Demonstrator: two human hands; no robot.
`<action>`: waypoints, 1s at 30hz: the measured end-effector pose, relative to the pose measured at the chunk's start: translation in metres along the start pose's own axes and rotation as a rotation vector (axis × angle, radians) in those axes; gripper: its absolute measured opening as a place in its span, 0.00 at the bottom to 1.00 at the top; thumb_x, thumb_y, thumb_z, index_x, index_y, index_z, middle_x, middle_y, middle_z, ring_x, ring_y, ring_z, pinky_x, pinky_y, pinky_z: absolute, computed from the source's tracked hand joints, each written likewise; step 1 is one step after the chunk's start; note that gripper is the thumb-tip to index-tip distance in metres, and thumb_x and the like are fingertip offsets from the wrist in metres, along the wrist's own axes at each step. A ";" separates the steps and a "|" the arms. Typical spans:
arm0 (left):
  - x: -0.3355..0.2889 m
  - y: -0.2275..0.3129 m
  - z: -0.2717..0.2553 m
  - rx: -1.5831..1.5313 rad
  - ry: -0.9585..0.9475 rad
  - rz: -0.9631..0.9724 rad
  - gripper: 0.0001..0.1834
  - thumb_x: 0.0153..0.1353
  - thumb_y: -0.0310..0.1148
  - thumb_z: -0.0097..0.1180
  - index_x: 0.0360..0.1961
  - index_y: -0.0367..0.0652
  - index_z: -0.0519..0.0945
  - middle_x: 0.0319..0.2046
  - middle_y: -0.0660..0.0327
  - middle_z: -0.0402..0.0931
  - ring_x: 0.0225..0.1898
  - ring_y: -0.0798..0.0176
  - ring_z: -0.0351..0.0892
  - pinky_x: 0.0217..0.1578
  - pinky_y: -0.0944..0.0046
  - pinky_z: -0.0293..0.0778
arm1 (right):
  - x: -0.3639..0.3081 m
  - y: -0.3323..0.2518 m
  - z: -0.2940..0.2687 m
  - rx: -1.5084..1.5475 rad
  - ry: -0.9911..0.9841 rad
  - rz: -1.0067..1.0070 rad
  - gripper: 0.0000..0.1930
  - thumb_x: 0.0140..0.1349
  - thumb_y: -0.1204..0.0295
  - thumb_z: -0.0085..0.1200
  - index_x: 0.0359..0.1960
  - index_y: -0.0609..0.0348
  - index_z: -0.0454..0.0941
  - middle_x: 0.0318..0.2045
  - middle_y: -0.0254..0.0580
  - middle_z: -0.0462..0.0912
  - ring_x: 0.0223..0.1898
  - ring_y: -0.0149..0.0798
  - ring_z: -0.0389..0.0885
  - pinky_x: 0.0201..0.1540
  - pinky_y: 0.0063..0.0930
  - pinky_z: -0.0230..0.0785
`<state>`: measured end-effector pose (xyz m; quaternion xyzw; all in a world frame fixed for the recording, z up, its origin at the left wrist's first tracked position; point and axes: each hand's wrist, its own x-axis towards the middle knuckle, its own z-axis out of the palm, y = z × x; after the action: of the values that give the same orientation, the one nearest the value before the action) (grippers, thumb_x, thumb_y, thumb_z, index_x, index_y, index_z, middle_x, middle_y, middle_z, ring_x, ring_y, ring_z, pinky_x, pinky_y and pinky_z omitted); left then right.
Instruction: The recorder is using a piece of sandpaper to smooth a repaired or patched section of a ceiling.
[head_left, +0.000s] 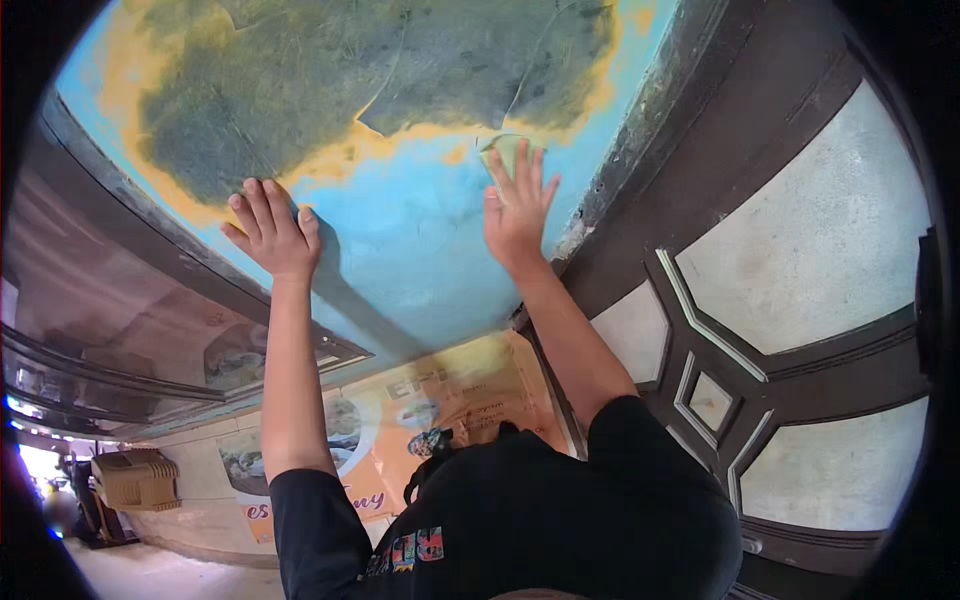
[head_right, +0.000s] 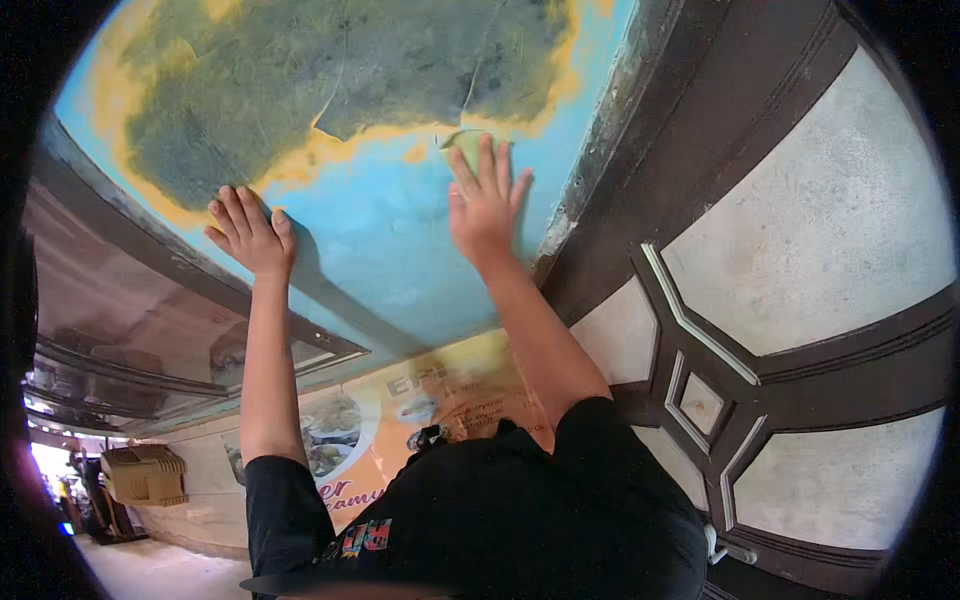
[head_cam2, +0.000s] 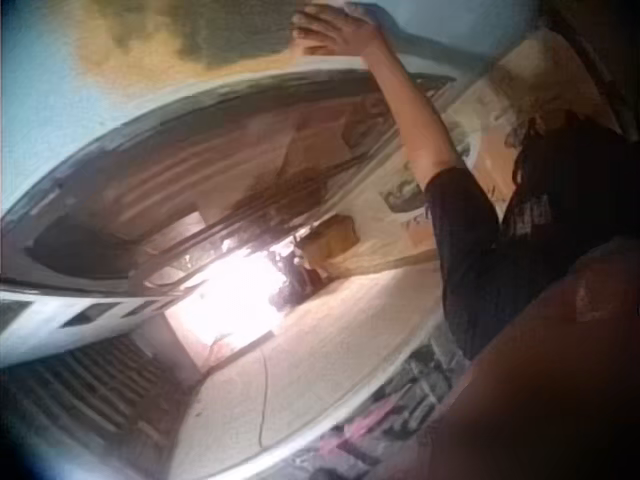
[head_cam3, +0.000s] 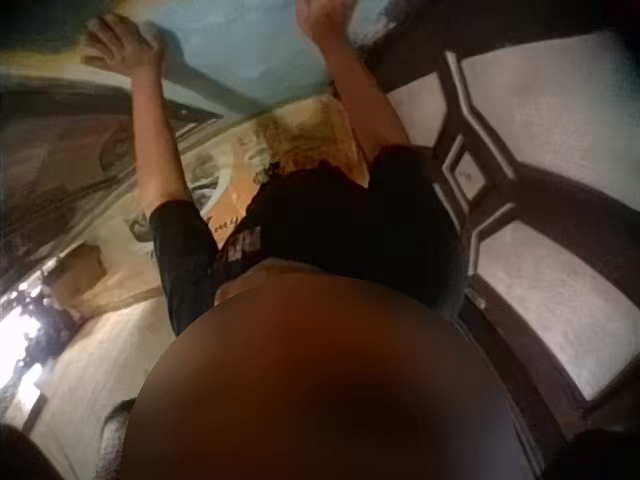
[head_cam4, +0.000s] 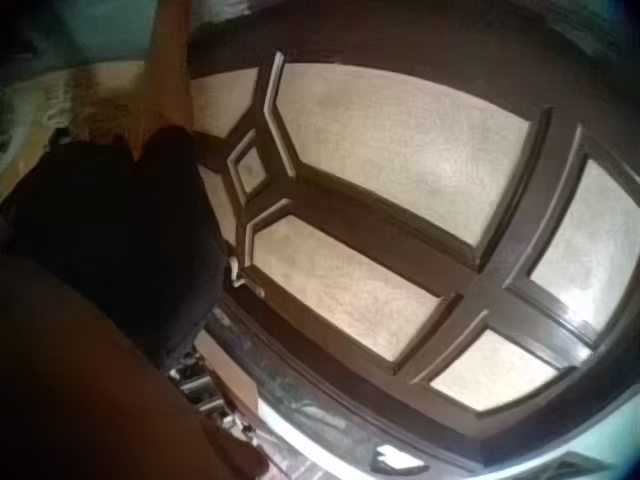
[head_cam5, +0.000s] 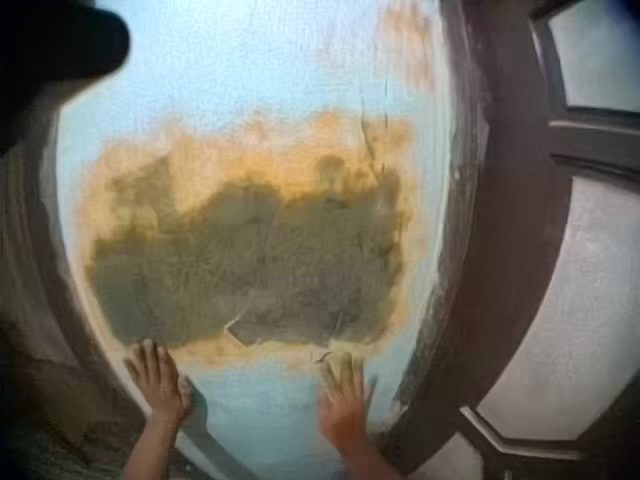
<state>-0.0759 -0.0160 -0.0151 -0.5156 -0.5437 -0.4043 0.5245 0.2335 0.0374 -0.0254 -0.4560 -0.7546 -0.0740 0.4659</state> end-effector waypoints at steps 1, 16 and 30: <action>0.002 0.000 0.002 -0.006 0.001 0.000 0.31 0.69 0.49 0.32 0.68 0.44 0.58 0.70 0.58 0.51 0.72 0.50 0.44 0.69 0.44 0.29 | 0.000 0.009 -0.002 -0.034 0.027 0.043 0.25 0.66 0.65 0.43 0.66 0.44 0.62 0.71 0.48 0.49 0.72 0.56 0.41 0.68 0.63 0.25; 0.011 0.003 0.003 0.017 -0.012 0.010 0.32 0.68 0.48 0.31 0.69 0.44 0.55 0.71 0.58 0.49 0.73 0.50 0.41 0.69 0.43 0.29 | 0.036 0.006 -0.006 0.014 0.188 -0.040 0.26 0.63 0.69 0.47 0.65 0.48 0.64 0.70 0.41 0.54 0.72 0.51 0.45 0.67 0.66 0.26; 0.015 0.001 0.006 -0.004 0.002 0.019 0.32 0.69 0.49 0.31 0.69 0.44 0.55 0.71 0.58 0.49 0.73 0.50 0.41 0.69 0.43 0.29 | 0.056 -0.035 -0.005 0.030 0.212 -0.081 0.28 0.59 0.70 0.53 0.64 0.41 0.65 0.70 0.37 0.54 0.71 0.51 0.48 0.66 0.70 0.27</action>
<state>-0.0749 -0.0080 -0.0014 -0.5215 -0.5373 -0.4010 0.5278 0.2020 0.0494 0.0310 -0.4078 -0.7200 -0.1294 0.5465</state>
